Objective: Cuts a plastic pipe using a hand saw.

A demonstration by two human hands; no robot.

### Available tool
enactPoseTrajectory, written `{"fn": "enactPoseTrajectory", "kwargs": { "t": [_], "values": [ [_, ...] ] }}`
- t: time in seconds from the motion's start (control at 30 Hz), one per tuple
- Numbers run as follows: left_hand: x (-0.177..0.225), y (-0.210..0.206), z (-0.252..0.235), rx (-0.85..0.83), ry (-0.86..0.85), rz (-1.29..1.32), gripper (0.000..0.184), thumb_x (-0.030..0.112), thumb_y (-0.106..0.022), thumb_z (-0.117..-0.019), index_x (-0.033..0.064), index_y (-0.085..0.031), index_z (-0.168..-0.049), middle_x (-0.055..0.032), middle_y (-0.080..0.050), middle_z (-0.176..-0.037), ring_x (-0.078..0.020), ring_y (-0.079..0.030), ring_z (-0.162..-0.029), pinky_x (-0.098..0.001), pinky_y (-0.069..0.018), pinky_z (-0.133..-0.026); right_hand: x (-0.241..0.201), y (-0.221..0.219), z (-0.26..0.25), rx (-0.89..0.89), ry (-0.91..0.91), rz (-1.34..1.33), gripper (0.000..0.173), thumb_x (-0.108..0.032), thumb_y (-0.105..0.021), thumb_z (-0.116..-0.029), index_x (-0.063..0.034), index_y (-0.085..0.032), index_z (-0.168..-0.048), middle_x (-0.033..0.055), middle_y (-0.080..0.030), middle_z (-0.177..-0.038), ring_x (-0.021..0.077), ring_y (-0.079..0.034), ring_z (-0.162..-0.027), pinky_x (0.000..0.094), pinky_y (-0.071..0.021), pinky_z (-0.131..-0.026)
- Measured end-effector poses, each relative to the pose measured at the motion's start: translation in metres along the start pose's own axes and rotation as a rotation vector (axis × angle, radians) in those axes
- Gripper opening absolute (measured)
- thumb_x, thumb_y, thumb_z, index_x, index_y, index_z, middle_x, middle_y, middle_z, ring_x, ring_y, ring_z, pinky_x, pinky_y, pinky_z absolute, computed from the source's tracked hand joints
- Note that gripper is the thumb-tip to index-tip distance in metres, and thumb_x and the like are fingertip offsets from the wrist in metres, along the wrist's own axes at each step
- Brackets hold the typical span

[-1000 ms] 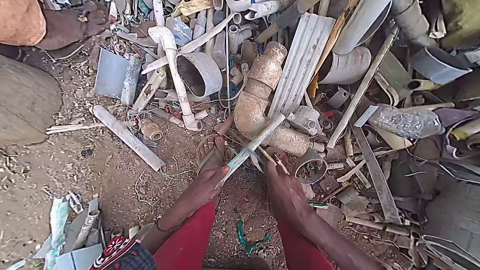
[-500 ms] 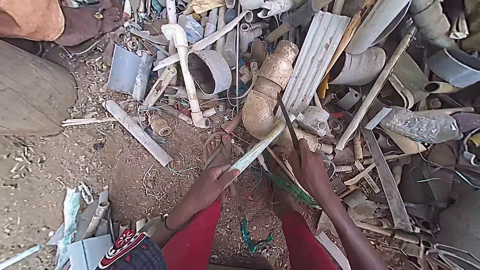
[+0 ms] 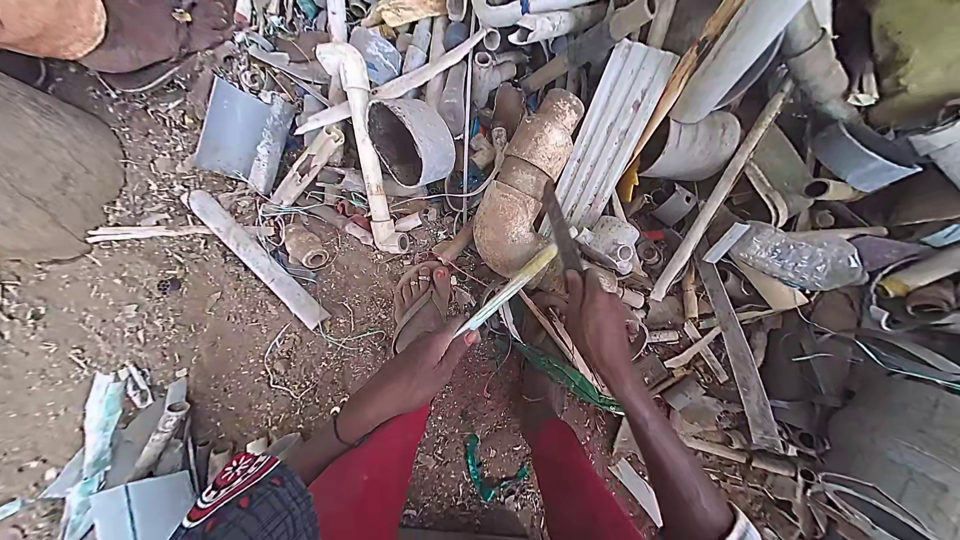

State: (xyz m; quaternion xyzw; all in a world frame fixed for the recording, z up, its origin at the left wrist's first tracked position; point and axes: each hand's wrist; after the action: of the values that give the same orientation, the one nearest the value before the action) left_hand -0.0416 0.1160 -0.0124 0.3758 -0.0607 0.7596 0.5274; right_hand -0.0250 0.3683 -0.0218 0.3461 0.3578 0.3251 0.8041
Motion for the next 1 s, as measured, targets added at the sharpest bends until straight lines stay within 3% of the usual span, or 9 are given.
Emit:
{"fn": "enactPoseTrajectory", "kwargs": {
  "t": [0.1, 0.2, 0.3, 0.4, 0.6, 0.7, 0.77, 0.93, 1.0],
  "values": [
    [0.014, -0.001, -0.001, 0.035, 0.063, -0.085, 0.044, 0.033, -0.034, -0.1121, 0.0022, -0.050, -0.139, -0.0189, -0.061, -0.092, -0.0318, -0.062, -0.082, -0.0508, -0.0513, -0.079, -0.010, -0.029, 0.024, 0.143, 0.108, 0.022, 0.046, -0.038, -0.042, -0.1098, 0.0022, -0.065, -0.110, 0.0172, -0.067, -0.075, 0.0383, -0.072, -0.074, 0.0514, -0.0568, -0.065],
    [0.016, -0.006, 0.002, 0.057, 0.101, -0.134, 0.044, 0.033, -0.036, -0.1119, 0.0021, -0.050, -0.140, -0.0206, -0.063, -0.095, -0.0336, -0.064, -0.086, -0.0518, -0.0516, -0.082, -0.002, -0.040, 0.037, 0.194, 0.216, 0.064, 0.046, -0.038, -0.046, -0.1082, 0.0026, -0.067, -0.109, 0.0171, -0.068, -0.072, 0.0388, -0.072, -0.073, 0.0504, -0.0561, -0.063],
    [0.016, -0.004, -0.001, 0.056, 0.074, -0.112, 0.043, 0.035, -0.037, -0.1116, 0.0020, -0.052, -0.136, -0.0165, -0.060, -0.090, -0.0295, -0.061, -0.079, -0.0486, -0.0515, -0.077, 0.000, -0.009, 0.010, 0.034, 0.097, 0.061, 0.049, -0.041, -0.036, -0.1111, 0.0000, -0.062, -0.115, 0.0192, -0.070, -0.082, 0.0402, -0.072, -0.083, 0.0546, -0.0555, -0.071],
    [0.009, -0.008, -0.003, 0.019, 0.044, 0.053, 0.039, 0.038, -0.035, -0.1106, 0.0063, -0.055, -0.123, -0.0028, -0.047, -0.076, -0.0151, -0.049, -0.062, -0.0353, -0.0462, -0.061, -0.013, 0.000, -0.009, -0.031, -0.048, 0.020, 0.048, -0.042, -0.032, -0.1123, -0.0032, -0.059, -0.120, 0.0179, -0.069, -0.090, 0.0369, -0.071, -0.094, 0.0514, -0.0541, -0.079],
    [-0.001, -0.008, -0.007, 0.001, 0.050, 0.202, 0.035, 0.038, -0.038, -0.1095, 0.0104, -0.057, -0.118, 0.0040, -0.041, -0.070, -0.0080, -0.042, -0.054, -0.0268, -0.0400, -0.053, -0.020, -0.033, 0.042, 0.042, 0.233, 0.060, 0.047, -0.040, -0.043, -0.1090, 0.0002, -0.065, -0.116, 0.0185, -0.069, -0.078, 0.0399, -0.073, -0.074, 0.0526, -0.0571, -0.062],
    [0.000, -0.009, -0.005, -0.017, 0.061, 0.266, 0.032, 0.037, -0.038, -0.1095, 0.0116, -0.056, -0.116, 0.0056, -0.039, -0.067, -0.0066, -0.039, -0.051, -0.0244, -0.0372, -0.049, -0.022, 0.002, -0.002, -0.076, -0.012, 0.094, 0.047, -0.042, -0.036, -0.1112, -0.0029, -0.056, -0.128, 0.0208, -0.070, -0.094, 0.0416, -0.071, -0.094, 0.0557, -0.0550, -0.079],
    [0.004, -0.010, 0.000, -0.042, 0.078, 0.384, 0.026, 0.033, -0.038, -0.1103, 0.0125, -0.055, -0.111, 0.0073, -0.037, -0.064, -0.0041, -0.036, -0.047, -0.0209, -0.0337, -0.045, -0.024, 0.006, -0.015, -0.042, -0.074, 0.086, 0.046, -0.042, -0.034, -0.1118, -0.0033, -0.054, -0.128, 0.0201, -0.070, -0.096, 0.0401, -0.071, -0.098, 0.0544, -0.0542, -0.081],
    [0.003, -0.004, 0.005, -0.165, 0.136, 0.709, 0.021, 0.029, -0.036, -0.1112, 0.0176, -0.050, -0.101, 0.0112, -0.032, -0.057, 0.0013, -0.027, -0.040, -0.0142, -0.0263, -0.038, -0.008, -0.030, 0.029, 0.211, 0.206, 0.201, 0.044, -0.036, -0.044, -0.1091, 0.0023, -0.065, -0.115, 0.0202, -0.068, -0.076, 0.0407, -0.072, -0.071, 0.0501, -0.0562, -0.059],
    [0.003, -0.004, 0.004, -0.187, 0.140, 0.745, 0.021, 0.028, -0.035, -0.1111, 0.0180, -0.049, -0.100, 0.0111, -0.031, -0.057, 0.0014, -0.026, -0.040, -0.0140, -0.0259, -0.037, -0.003, -0.018, 0.016, 0.146, 0.158, 0.208, 0.045, -0.035, -0.042, -0.1102, 0.0028, -0.064, -0.118, 0.0226, -0.069, -0.082, 0.0430, -0.072, -0.075, 0.0537, -0.0560, -0.063]
  ]
}}
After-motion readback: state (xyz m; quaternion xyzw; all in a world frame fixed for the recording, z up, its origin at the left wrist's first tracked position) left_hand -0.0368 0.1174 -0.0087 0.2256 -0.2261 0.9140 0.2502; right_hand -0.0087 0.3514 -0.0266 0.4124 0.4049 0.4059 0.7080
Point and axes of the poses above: each hand's wrist, its own z-axis away from the middle knuckle, its own y-axis out of the back of the hand, x = y × z
